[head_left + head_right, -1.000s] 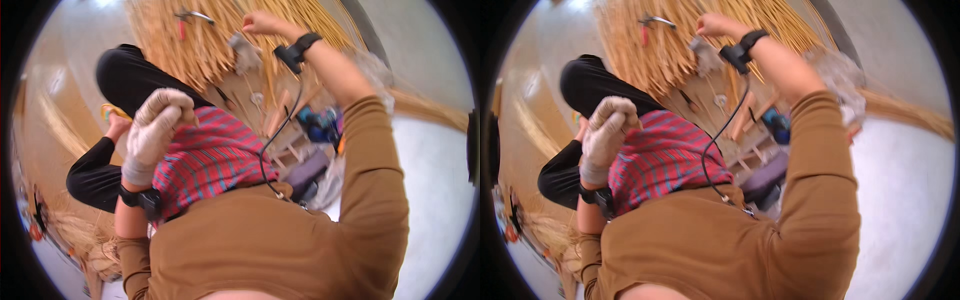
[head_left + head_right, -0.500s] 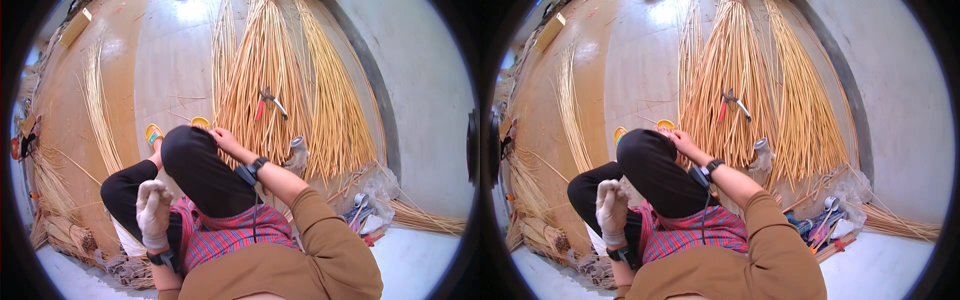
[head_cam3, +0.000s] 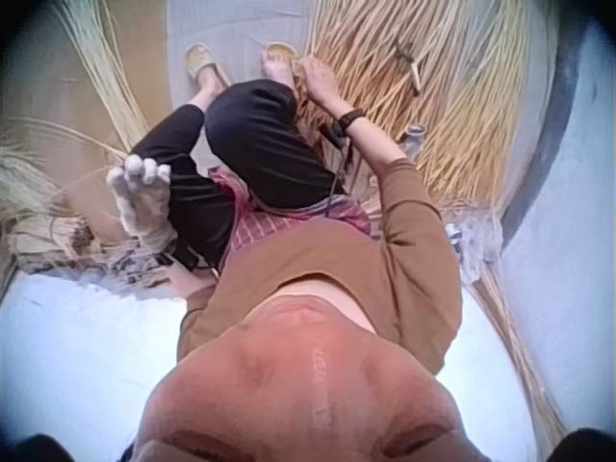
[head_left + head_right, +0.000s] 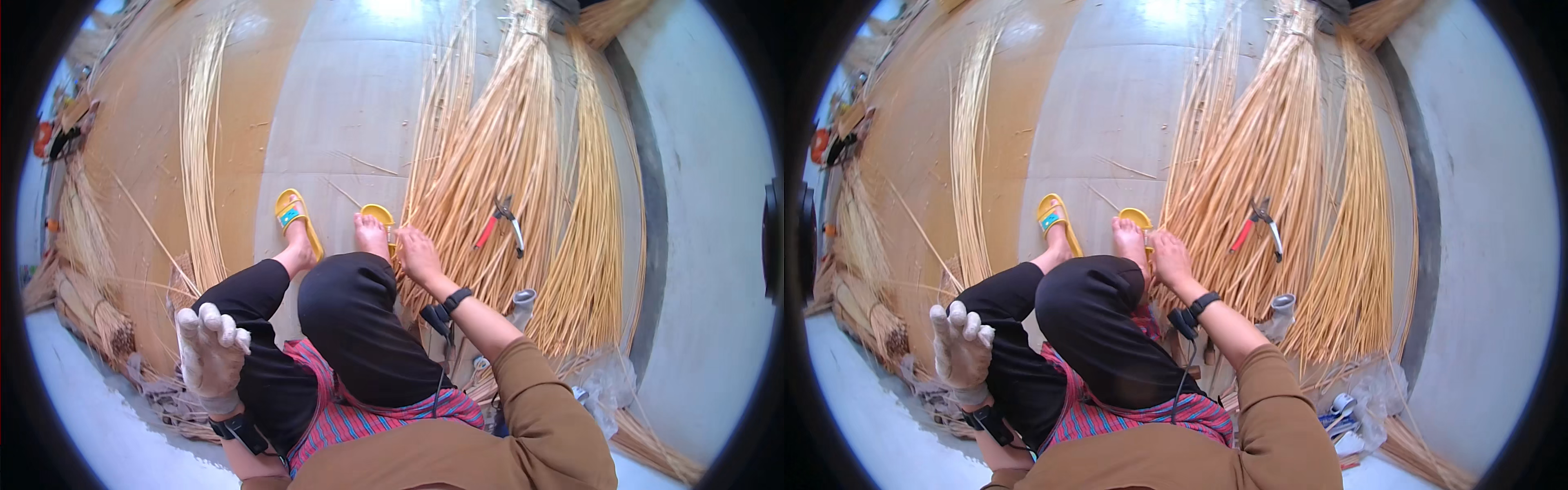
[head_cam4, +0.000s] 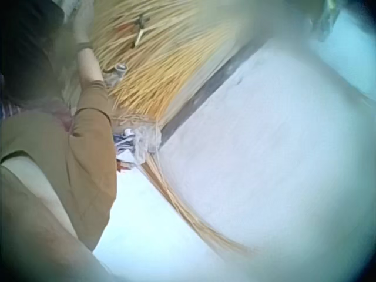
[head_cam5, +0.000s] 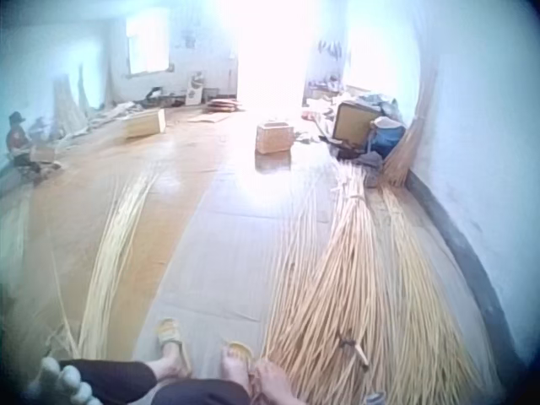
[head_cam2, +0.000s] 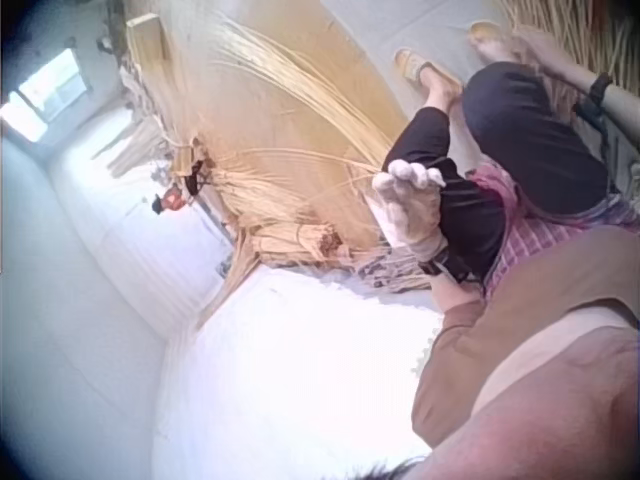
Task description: Measuring and cutting wicker stalks to weave them into a panel for a basket.
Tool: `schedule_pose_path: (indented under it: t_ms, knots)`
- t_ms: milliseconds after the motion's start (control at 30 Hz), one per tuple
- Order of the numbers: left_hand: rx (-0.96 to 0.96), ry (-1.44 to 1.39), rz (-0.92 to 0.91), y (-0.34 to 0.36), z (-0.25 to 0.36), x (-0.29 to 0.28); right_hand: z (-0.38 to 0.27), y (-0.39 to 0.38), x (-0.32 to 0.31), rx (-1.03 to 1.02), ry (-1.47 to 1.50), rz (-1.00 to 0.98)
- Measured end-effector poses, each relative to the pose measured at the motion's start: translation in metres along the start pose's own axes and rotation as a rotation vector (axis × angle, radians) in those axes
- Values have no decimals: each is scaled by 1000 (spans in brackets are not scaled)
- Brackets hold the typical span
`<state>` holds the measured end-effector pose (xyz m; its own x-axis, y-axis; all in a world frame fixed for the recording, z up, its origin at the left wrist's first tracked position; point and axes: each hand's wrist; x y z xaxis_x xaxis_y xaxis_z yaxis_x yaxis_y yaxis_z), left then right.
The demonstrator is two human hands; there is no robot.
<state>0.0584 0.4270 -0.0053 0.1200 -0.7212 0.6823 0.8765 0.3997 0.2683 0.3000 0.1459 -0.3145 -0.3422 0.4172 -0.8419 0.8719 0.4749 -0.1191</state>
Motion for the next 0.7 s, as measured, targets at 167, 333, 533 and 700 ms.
schedule_pose_path:
  t_ms: [167,333,533,700]
  knots:
    - [-8,4,72,6,-9,11,33,37,26,-125,-515,2]
    - [-42,4,112,5,-15,18,58,18,20,-183,-540,-15]
    - [-102,0,81,20,-27,9,110,-29,-16,-190,-568,56]
    - [-112,63,85,23,-27,-8,143,-42,-23,-192,-551,53]
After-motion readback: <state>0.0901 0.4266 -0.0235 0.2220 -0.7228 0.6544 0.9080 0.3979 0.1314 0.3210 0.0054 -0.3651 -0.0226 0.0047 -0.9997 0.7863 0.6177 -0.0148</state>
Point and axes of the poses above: each hand's wrist, its own y-axis towards the middle knuckle, its own x-axis out of the palm, z = x × y, and after that the axes turned 12 degrees about x, right-handed
